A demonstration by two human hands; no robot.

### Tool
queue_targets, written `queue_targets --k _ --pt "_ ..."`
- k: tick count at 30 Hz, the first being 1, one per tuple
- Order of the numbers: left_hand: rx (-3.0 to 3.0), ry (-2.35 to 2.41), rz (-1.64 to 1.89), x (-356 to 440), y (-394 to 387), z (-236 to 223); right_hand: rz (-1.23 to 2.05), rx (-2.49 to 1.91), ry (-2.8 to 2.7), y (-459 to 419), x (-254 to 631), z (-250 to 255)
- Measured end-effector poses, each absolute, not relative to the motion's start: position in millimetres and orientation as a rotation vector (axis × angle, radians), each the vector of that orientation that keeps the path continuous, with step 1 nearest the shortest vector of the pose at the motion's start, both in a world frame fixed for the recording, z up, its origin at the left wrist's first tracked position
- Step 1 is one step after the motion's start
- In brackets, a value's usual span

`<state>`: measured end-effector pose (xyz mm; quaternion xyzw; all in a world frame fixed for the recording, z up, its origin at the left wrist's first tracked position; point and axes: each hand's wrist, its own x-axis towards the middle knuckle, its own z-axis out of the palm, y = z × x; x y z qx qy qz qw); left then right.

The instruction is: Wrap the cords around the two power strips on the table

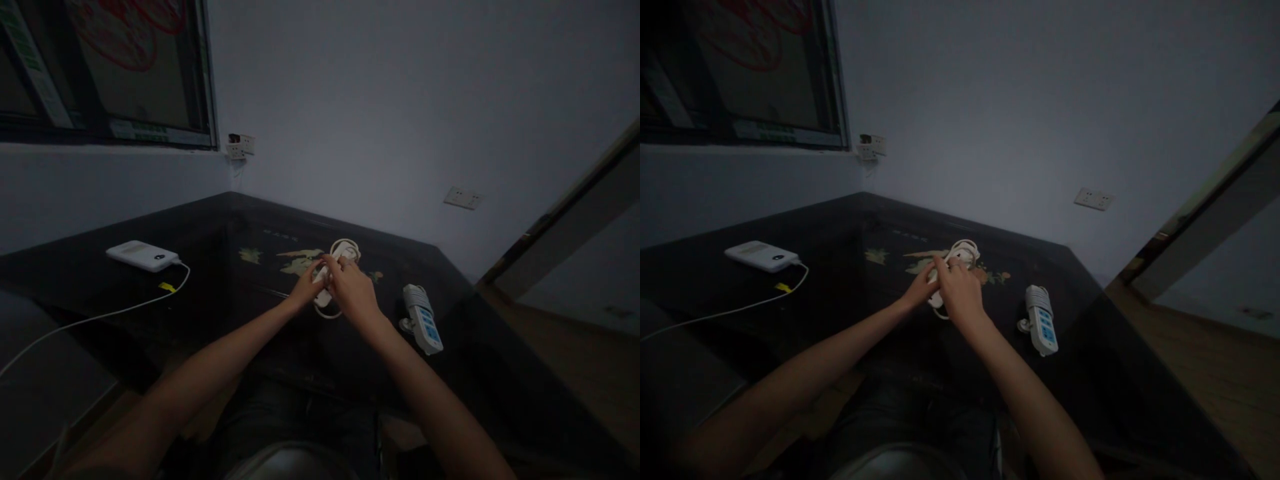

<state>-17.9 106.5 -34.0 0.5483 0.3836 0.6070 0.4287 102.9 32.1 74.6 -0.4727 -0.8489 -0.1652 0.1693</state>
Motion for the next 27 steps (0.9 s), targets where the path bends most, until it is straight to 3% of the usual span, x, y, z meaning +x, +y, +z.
queue_targets --k 11,27 --pt "1.051 0.85 1.506 -12 97 -28 -0.007 -1.21 -1.9 -6 129 -11" --pt "1.029 0.779 1.306 -16 95 -25 0.152 -1.314 -1.725 -17 199 -43"
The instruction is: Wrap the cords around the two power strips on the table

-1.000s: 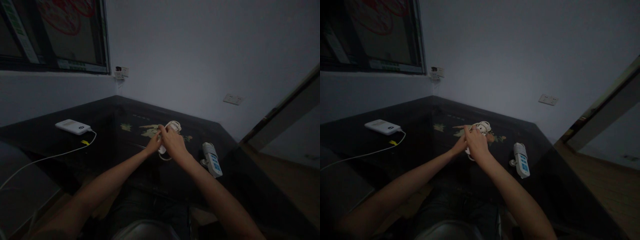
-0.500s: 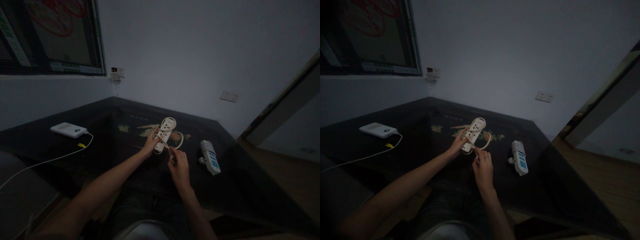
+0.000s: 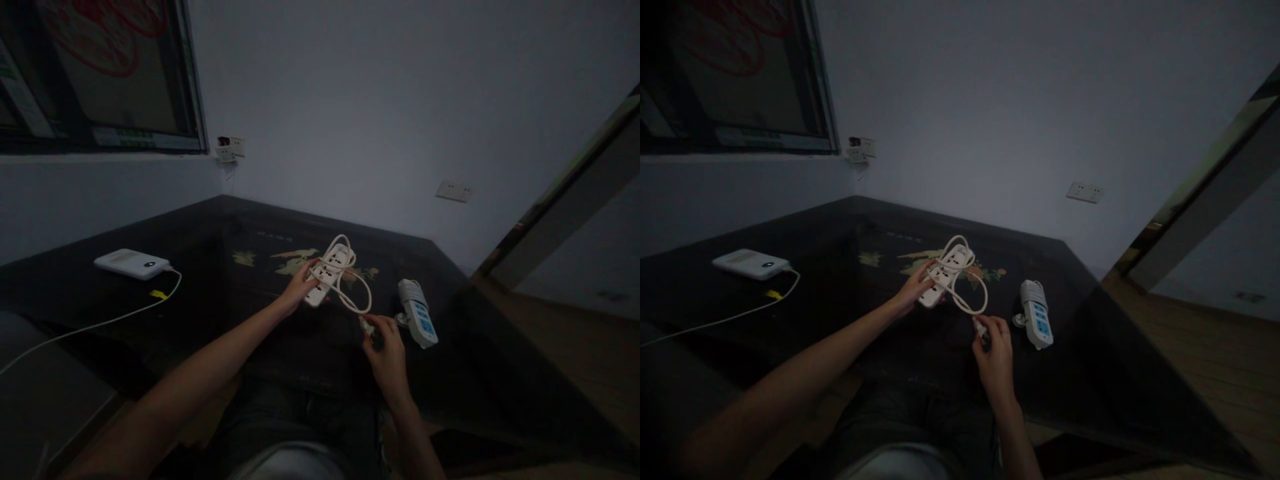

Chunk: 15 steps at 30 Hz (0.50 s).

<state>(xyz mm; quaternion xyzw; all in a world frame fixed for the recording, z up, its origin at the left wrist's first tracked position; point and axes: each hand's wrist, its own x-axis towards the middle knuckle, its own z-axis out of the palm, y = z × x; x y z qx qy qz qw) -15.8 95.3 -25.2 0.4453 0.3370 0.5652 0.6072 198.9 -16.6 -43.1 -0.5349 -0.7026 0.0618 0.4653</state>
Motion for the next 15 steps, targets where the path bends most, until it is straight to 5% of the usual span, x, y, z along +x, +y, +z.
queue_targets --k 15 --pt "1.338 0.64 1.198 -14 81 -18 0.325 -1.364 -1.787 -13 207 -69"
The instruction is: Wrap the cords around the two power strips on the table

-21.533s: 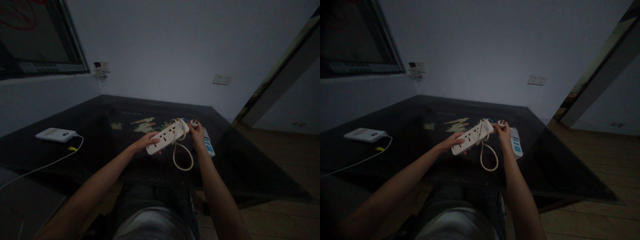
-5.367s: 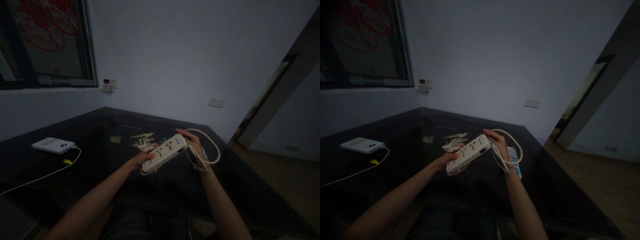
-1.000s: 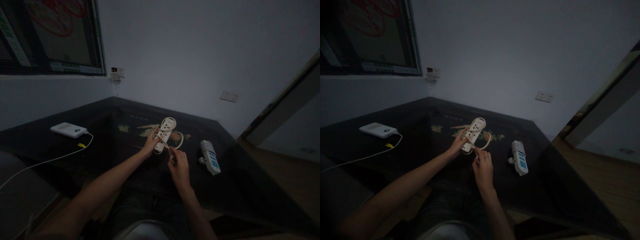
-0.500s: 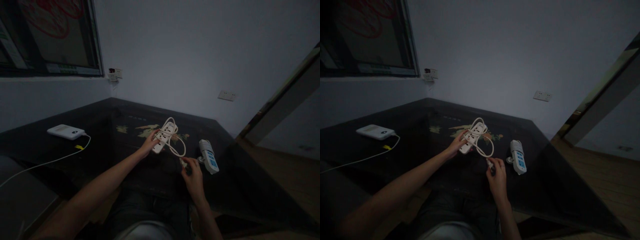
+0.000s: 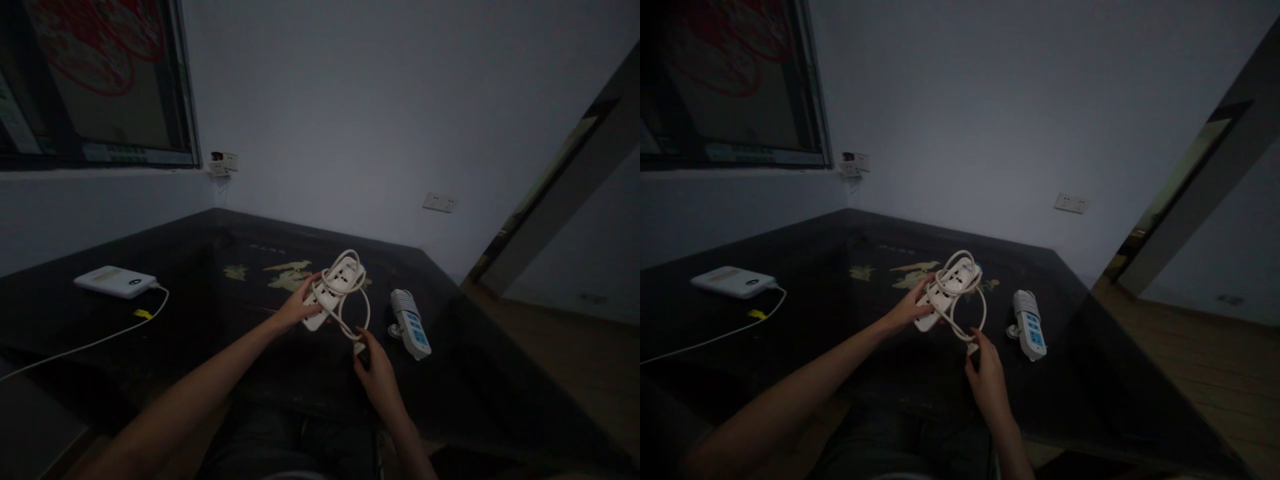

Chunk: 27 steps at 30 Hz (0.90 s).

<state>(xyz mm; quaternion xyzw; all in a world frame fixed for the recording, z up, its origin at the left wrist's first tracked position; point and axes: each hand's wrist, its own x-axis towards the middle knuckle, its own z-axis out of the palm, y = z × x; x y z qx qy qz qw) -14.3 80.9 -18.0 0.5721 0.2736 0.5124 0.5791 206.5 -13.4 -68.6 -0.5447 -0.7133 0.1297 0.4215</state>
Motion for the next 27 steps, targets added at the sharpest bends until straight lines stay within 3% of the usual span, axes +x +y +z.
queue_targets --k 8,17,27 --pt "1.368 0.384 0.926 -17 63 -4 0.424 -1.304 -1.625 -11 213 -60" --pt "1.209 0.459 1.07 -15 61 2 0.984 -1.04 -1.329 -24 219 -44" --pt "1.168 0.58 1.249 -9 62 -1 0.812 -1.167 -1.224 -43 208 -57"
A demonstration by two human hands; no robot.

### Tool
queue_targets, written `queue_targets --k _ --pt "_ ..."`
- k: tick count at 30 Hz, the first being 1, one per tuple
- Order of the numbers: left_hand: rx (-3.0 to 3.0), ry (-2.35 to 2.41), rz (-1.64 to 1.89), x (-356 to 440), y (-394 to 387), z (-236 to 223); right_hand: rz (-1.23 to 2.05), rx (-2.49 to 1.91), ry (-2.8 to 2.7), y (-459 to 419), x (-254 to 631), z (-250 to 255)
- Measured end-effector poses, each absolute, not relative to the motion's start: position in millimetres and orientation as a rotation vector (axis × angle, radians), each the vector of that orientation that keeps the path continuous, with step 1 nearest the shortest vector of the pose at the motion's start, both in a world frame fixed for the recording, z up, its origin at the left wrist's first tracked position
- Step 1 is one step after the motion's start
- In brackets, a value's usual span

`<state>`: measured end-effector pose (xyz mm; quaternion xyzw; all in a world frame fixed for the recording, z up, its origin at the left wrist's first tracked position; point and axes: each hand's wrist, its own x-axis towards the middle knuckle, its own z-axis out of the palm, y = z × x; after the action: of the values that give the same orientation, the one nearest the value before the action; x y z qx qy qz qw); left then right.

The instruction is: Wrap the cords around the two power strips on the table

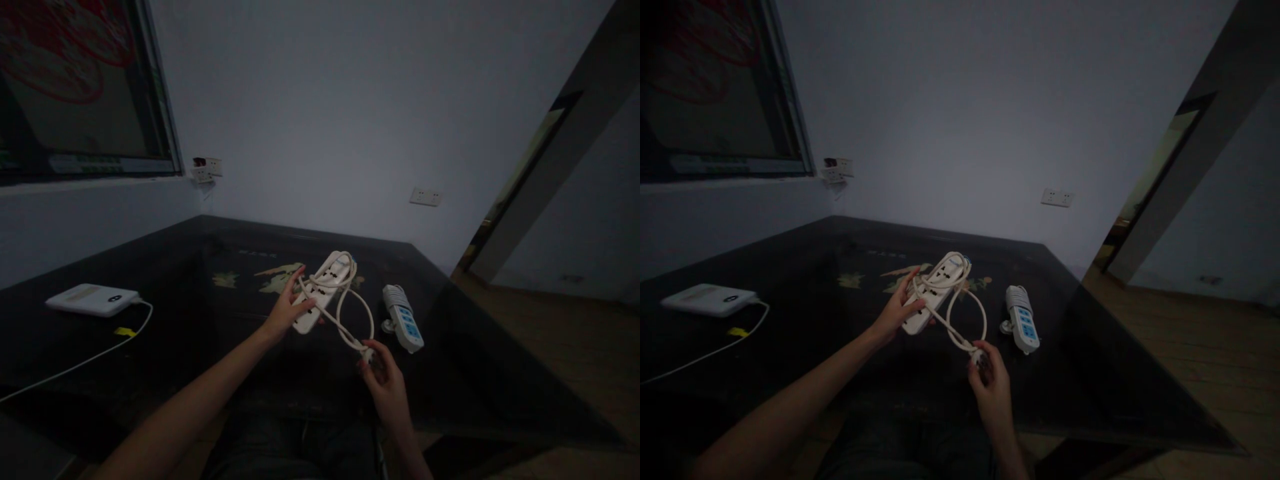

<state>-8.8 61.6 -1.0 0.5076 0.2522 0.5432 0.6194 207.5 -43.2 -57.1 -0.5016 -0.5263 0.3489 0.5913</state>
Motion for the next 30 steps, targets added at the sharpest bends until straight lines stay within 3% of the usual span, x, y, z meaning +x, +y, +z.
queue_targets --k 10,21,30 --pt "1.337 0.499 1.28 -29 16 9 1.059 -1.007 -1.096 -48 212 -54" --pt "1.771 0.648 1.366 -46 -58 -42 0.954 -0.997 -0.823 -61 205 -54" --pt "1.296 0.809 1.672 -30 -60 -39 1.205 -0.875 -0.744 -64 192 -33"
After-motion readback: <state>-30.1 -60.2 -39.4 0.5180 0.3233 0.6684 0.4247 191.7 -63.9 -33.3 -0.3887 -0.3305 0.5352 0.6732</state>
